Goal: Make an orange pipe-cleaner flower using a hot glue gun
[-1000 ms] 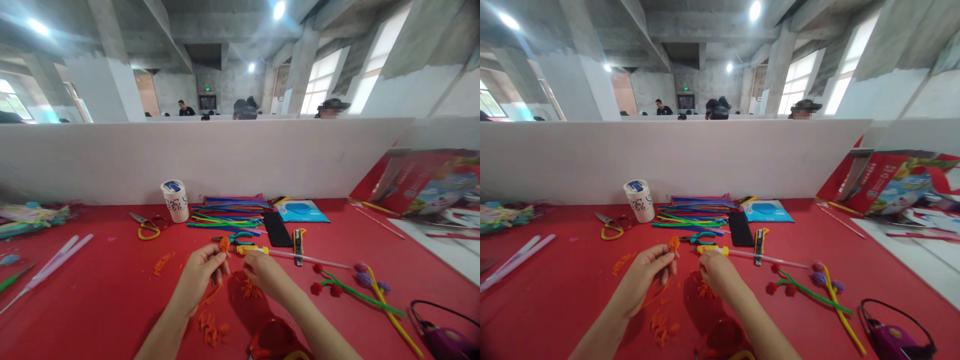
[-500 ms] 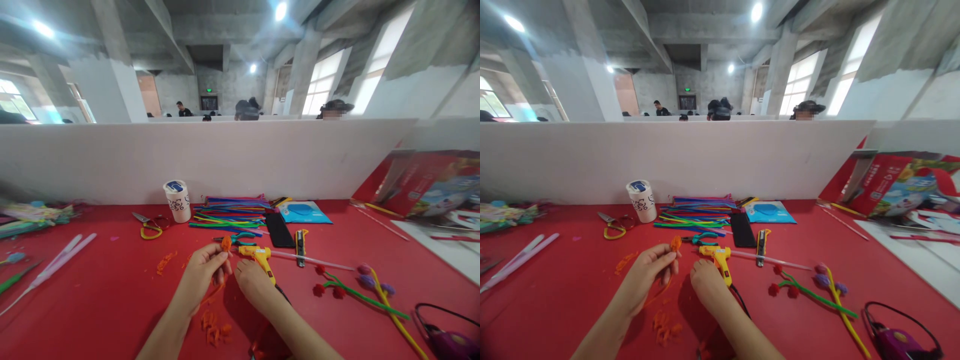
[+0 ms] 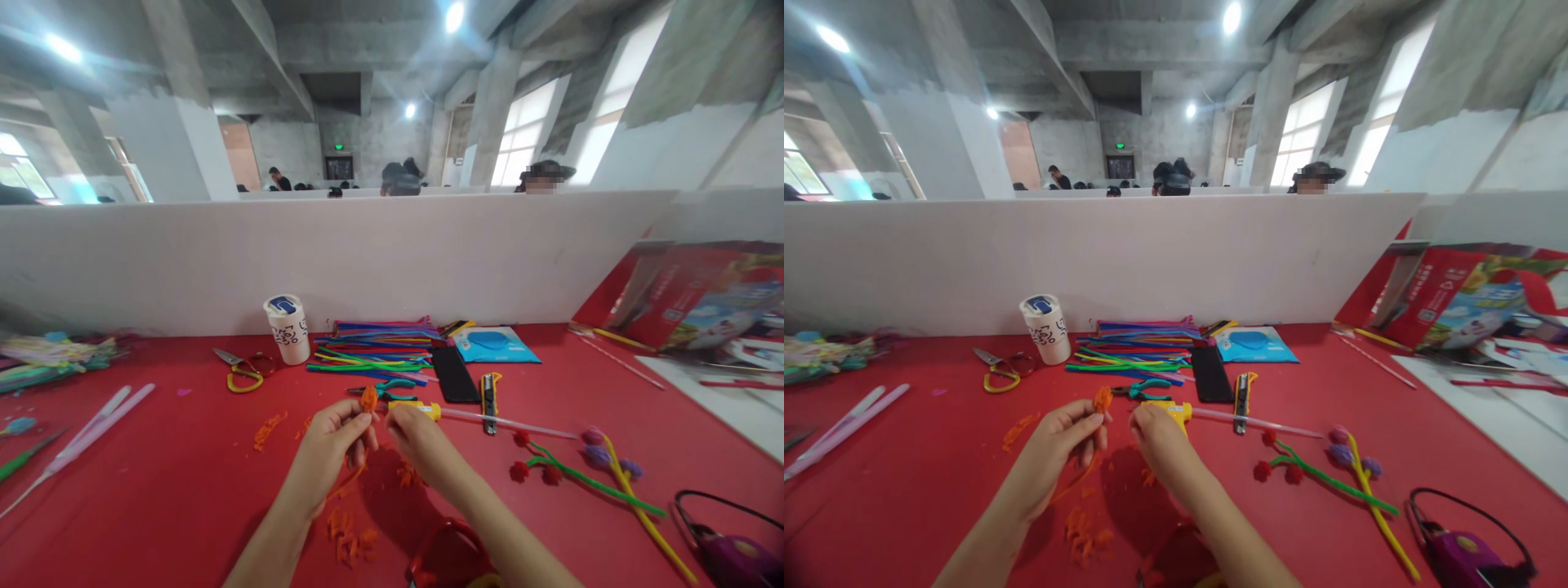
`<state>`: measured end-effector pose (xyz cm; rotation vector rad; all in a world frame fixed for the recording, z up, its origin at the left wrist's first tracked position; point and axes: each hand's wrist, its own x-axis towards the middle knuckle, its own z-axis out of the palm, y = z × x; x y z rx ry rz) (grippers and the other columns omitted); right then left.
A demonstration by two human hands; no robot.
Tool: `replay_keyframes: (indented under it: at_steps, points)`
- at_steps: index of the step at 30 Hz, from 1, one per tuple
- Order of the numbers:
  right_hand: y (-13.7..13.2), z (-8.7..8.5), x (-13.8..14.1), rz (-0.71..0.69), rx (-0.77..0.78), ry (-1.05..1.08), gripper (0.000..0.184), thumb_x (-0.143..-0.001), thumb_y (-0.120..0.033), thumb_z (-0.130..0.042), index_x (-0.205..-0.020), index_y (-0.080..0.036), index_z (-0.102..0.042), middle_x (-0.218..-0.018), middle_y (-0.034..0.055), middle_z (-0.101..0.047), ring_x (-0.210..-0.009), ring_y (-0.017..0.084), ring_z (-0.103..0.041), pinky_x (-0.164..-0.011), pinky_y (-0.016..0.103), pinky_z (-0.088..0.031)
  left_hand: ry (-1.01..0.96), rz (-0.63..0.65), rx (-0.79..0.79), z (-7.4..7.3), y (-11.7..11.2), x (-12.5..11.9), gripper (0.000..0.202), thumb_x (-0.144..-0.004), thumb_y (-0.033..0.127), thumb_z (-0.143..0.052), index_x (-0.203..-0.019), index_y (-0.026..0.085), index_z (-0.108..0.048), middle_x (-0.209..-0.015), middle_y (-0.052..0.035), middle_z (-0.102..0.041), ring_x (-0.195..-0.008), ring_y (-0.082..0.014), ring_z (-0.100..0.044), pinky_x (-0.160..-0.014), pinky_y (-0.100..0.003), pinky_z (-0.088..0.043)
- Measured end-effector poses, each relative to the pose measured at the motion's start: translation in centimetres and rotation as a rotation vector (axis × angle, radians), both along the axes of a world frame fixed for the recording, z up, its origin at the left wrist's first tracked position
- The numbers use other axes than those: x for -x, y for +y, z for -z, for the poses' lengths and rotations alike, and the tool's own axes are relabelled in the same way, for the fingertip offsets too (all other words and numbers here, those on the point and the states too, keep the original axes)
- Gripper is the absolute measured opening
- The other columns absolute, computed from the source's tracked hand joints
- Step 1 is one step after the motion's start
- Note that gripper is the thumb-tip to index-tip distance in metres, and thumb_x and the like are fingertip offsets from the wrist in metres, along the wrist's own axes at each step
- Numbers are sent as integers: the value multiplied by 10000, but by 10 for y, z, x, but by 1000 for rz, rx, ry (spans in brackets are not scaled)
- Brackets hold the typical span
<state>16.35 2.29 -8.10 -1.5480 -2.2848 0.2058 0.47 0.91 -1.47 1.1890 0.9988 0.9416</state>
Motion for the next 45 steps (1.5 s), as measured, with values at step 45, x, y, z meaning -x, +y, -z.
replay_keyframes:
  at_steps: [45]
  points:
    - [-46, -57, 5, -68, -568, 401, 169, -818, -157, -504, -972, -187, -568, -807, 52, -590, -732, 153, -555, -640, 266, -453, 116, 45, -91, -2, -20, -12, 200, -743, 257, -499, -573, 157, -532, -418, 52, -497, -327, -53, -393, -356, -167, -292]
